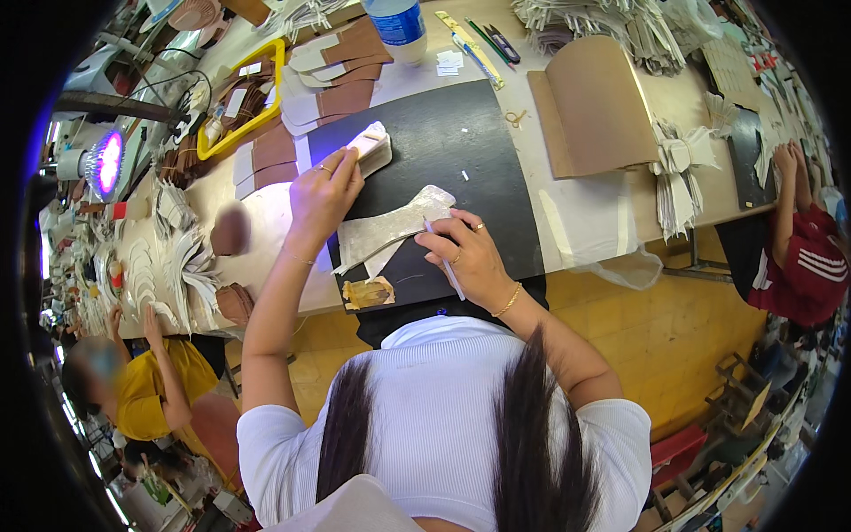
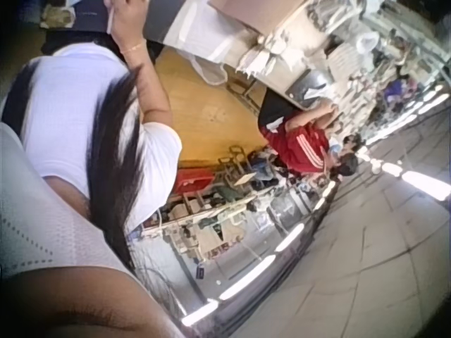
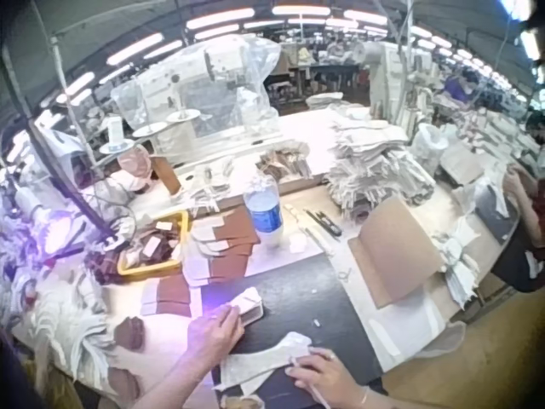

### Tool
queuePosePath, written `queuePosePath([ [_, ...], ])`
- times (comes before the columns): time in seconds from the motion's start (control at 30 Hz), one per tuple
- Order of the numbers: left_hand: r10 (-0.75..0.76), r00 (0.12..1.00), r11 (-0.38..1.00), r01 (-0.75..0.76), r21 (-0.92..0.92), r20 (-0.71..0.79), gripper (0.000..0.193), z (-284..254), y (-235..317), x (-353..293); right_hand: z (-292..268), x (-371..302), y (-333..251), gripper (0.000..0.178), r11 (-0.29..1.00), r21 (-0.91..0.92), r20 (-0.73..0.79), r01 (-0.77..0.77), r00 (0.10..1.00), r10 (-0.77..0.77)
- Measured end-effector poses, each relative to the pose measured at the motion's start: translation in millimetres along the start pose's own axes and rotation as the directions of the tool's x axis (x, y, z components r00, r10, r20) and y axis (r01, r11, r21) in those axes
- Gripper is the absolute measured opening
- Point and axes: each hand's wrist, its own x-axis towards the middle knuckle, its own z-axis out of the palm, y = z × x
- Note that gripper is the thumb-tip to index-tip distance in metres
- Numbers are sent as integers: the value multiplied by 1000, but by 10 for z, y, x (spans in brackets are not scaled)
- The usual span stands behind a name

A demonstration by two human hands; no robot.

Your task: The person repeatedly trims the edges of small beige fabric pieces using a small blade. They handle each piece one at a time, trim along the edges, and place the finished pieces into a nearby pile.

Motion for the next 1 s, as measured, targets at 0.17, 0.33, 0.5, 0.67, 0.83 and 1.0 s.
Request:
queuePosePath([
  [0.17,-174,982,973,182,-143,68,22,52,80,-30,-4,-29,-15,40,1000,8,-6,-19,1000,19],
  [0.33,-312,928,881,363,-302,204,25,-1,14,-24,-30,-2,-11,38,999,4,2,-37,999,37],
  [0.5,-374,908,819,419,-392,189,26,-64,-27,-35,-21,-17,10,27,998,45,-31,-33,999,34],
  [0.67,-289,948,866,319,-386,137,23,-339,94,7,-67,-55,38,22,963,216,-168,-162,965,201],
  [0.83,-44,959,825,194,-531,281,17,-420,551,-213,-72,-24,89,31,939,246,-228,-242,927,298],
  [1.0,-61,956,828,210,-520,289,18,-260,688,-365,-78,-4,44,30,927,238,-187,-289,923,335],
])
